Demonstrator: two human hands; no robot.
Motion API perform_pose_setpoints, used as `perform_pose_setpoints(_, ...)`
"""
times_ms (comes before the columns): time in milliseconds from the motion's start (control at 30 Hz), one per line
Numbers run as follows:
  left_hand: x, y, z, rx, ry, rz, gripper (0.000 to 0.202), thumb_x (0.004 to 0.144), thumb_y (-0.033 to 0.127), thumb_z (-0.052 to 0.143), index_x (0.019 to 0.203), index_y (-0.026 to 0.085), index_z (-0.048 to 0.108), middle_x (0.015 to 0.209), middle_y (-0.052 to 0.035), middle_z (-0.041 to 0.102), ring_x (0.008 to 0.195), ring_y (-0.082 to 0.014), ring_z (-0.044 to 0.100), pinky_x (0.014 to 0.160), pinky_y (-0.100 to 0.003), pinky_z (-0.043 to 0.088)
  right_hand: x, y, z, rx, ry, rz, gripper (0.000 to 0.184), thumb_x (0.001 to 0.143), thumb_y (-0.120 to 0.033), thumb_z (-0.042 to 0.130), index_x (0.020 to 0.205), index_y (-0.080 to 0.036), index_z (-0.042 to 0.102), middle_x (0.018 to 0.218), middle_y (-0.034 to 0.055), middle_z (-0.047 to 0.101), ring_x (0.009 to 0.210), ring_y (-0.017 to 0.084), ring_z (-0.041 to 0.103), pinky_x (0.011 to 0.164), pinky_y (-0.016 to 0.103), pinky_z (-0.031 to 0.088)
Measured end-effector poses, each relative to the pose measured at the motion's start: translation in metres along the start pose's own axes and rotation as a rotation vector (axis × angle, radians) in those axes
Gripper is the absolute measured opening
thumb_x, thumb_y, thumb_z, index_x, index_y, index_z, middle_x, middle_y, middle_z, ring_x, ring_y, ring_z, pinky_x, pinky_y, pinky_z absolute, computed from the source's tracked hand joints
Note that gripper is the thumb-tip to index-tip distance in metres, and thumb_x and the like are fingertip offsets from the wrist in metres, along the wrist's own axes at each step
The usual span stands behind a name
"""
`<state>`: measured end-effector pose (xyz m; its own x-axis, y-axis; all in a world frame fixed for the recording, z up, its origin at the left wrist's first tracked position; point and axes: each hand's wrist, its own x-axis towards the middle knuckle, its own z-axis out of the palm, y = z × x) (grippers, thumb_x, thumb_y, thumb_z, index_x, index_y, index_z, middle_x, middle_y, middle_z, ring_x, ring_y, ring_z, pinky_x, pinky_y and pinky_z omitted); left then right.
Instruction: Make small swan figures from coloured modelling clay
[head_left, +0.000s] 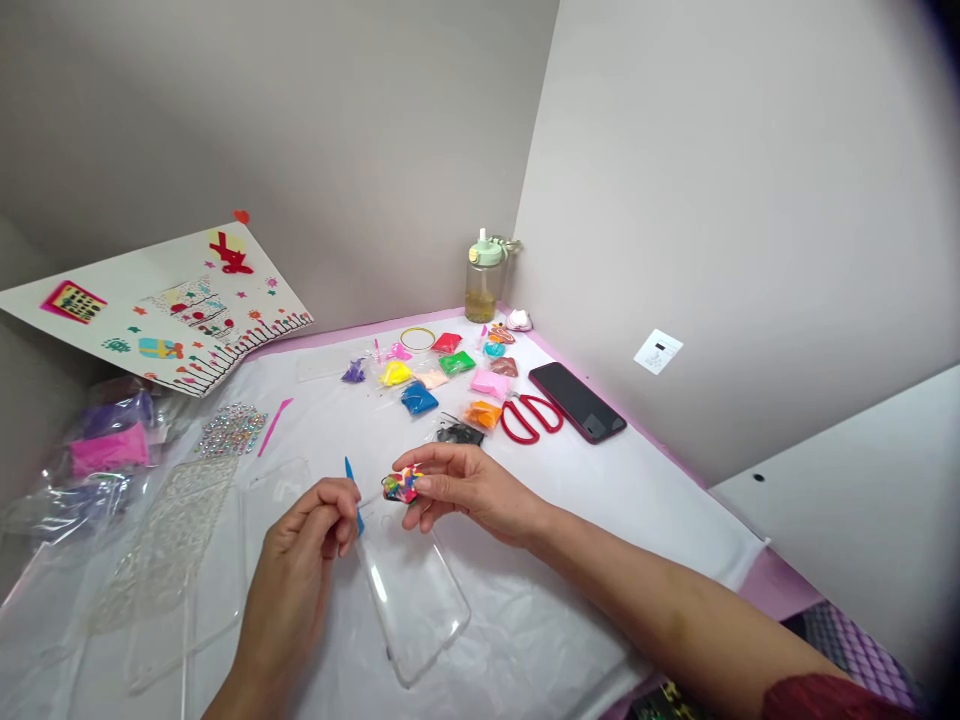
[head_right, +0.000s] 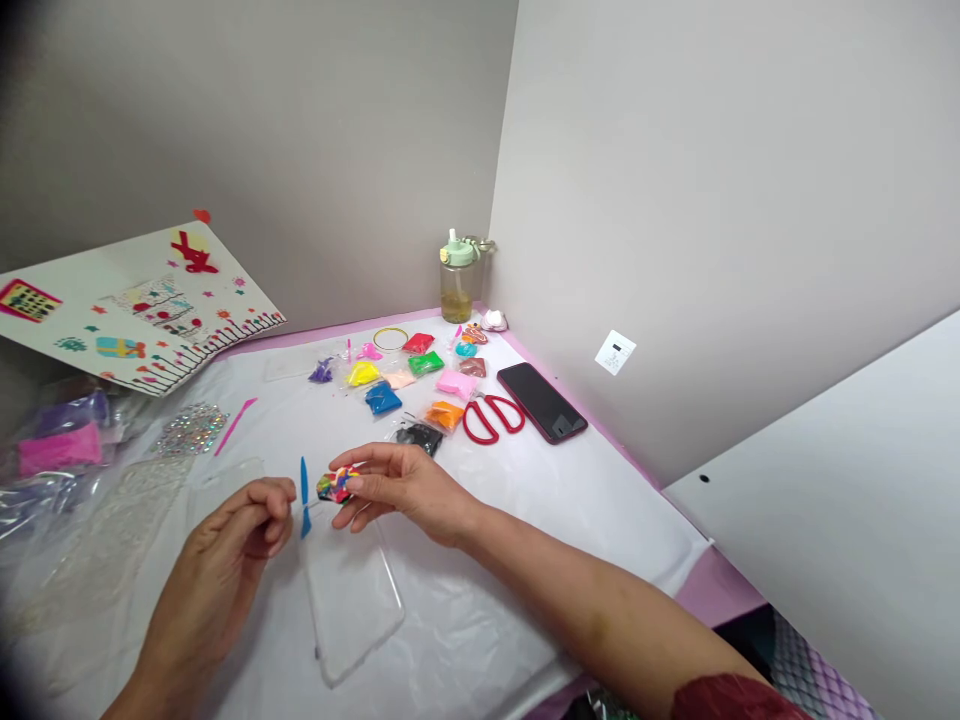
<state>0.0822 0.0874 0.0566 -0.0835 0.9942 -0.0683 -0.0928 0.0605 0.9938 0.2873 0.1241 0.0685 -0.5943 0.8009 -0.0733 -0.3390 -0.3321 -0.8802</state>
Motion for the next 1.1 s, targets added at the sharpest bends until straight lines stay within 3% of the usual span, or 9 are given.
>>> perform_pose_setpoints(133, -0.007, -0.005, 0.008, 0.162, -0.100, -0.003, 0.029, 0.095, 0.041, 0.049, 0.073, 0.022, 0.054, 0.067, 0.0030, 0.042, 0.064, -0.0136, 0.038, 0.060, -0.026, 0.033, 0.001, 0.001, 0.000, -0.019, 0.055, -0.006, 0.034, 0.078, -0.033, 0.081, 0.106, -0.017, 0.071, 0.094, 0.0034, 0.072, 0.074, 0.011, 0.070, 0.069, 0.023, 0.054)
perform_pose_setpoints(233, -0.009, -0.005, 0.011, 0.302, -0.020, 0.094, 0.029, 0.088, 0.051, 0.062, 0.080, 0.023, 0.057, 0.075, 0.0031, 0.048, 0.069, -0.0138, 0.043, 0.065, -0.025, 0.036, 0.001, 0.001, 0.001, -0.035, 0.073, -0.010, 0.033, 0.078, -0.033, 0.081, 0.105, -0.017, 0.072, 0.094, 0.0030, 0.072, 0.075, 0.011, 0.069, 0.072, 0.024, 0.054)
perform_pose_setpoints(400, -0.011, -0.005, 0.016, 0.513, 0.067, 0.326, 0.019, 0.088, 0.044, 0.066, 0.100, 0.029, 0.066, 0.100, 0.0023, 0.057, 0.074, -0.0124, 0.053, 0.071, -0.025, 0.044, 0.002, 0.003, 0.004, -0.058, 0.061, -0.048, 0.030, 0.075, -0.027, 0.082, 0.100, -0.015, 0.072, 0.087, 0.0012, 0.070, 0.074, 0.009, 0.065, 0.074, 0.024, 0.052)
perform_pose_setpoints(633, -0.007, -0.014, 0.013, 0.717, 0.014, 0.602, 0.013, 0.093, 0.028, 0.062, 0.105, 0.028, 0.066, 0.094, 0.0018, 0.057, 0.062, -0.0096, 0.052, 0.056, -0.023, 0.045, 0.000, 0.005, 0.006, -0.140, 0.084, -0.055, 0.033, 0.071, -0.028, 0.085, 0.096, -0.014, 0.068, 0.080, 0.0002, 0.067, 0.071, 0.010, 0.062, 0.070, 0.025, 0.050)
perform_pose_setpoints(867, -0.010, -0.014, 0.019, 0.810, -0.001, 0.738, 0.012, 0.089, 0.014, 0.057, 0.096, 0.023, 0.061, 0.088, 0.0008, 0.055, 0.066, -0.0114, 0.050, 0.060, -0.023, 0.043, 0.000, 0.010, 0.013, -0.226, 0.069, -0.053, 0.030, 0.071, -0.028, 0.083, 0.092, -0.015, 0.065, 0.080, -0.0010, 0.065, 0.070, 0.010, 0.059, 0.070, 0.025, 0.049)
perform_pose_setpoints(967, -0.009, -0.008, 0.017, 0.774, 0.052, 0.663, 0.008, 0.087, 0.015, 0.057, 0.087, 0.022, 0.061, 0.086, 0.0011, 0.055, 0.064, -0.0118, 0.048, 0.061, -0.025, 0.041, -0.002, 0.007, 0.014, -0.207, 0.045, -0.066, 0.029, 0.069, -0.025, 0.084, 0.089, -0.016, 0.065, 0.076, -0.0023, 0.065, 0.069, 0.009, 0.060, 0.068, 0.023, 0.048)
perform_pose_setpoints(1033, -0.004, -0.002, 0.008, 0.711, 0.161, 0.510, 0.002, 0.085, 0.022, 0.061, 0.083, 0.022, 0.062, 0.085, 0.0009, 0.056, 0.065, -0.0126, 0.048, 0.064, -0.027, 0.040, -0.004, 0.001, 0.014, -0.153, -0.017, -0.073, 0.027, 0.070, -0.025, 0.084, 0.086, -0.016, 0.064, 0.075, -0.0014, 0.067, 0.067, 0.010, 0.062, 0.065, 0.023, 0.049)
perform_pose_setpoints(1100, 0.002, 0.003, -0.002, 0.553, 0.255, 0.309, 0.010, 0.084, 0.033, 0.065, 0.085, 0.023, 0.064, 0.080, 0.0013, 0.056, 0.065, -0.0139, 0.048, 0.065, -0.027, 0.039, -0.006, -0.005, 0.012, -0.079, -0.068, -0.088, 0.026, 0.072, -0.024, 0.083, 0.086, -0.016, 0.063, 0.076, 0.0003, 0.069, 0.067, 0.011, 0.065, 0.064, 0.024, 0.051)
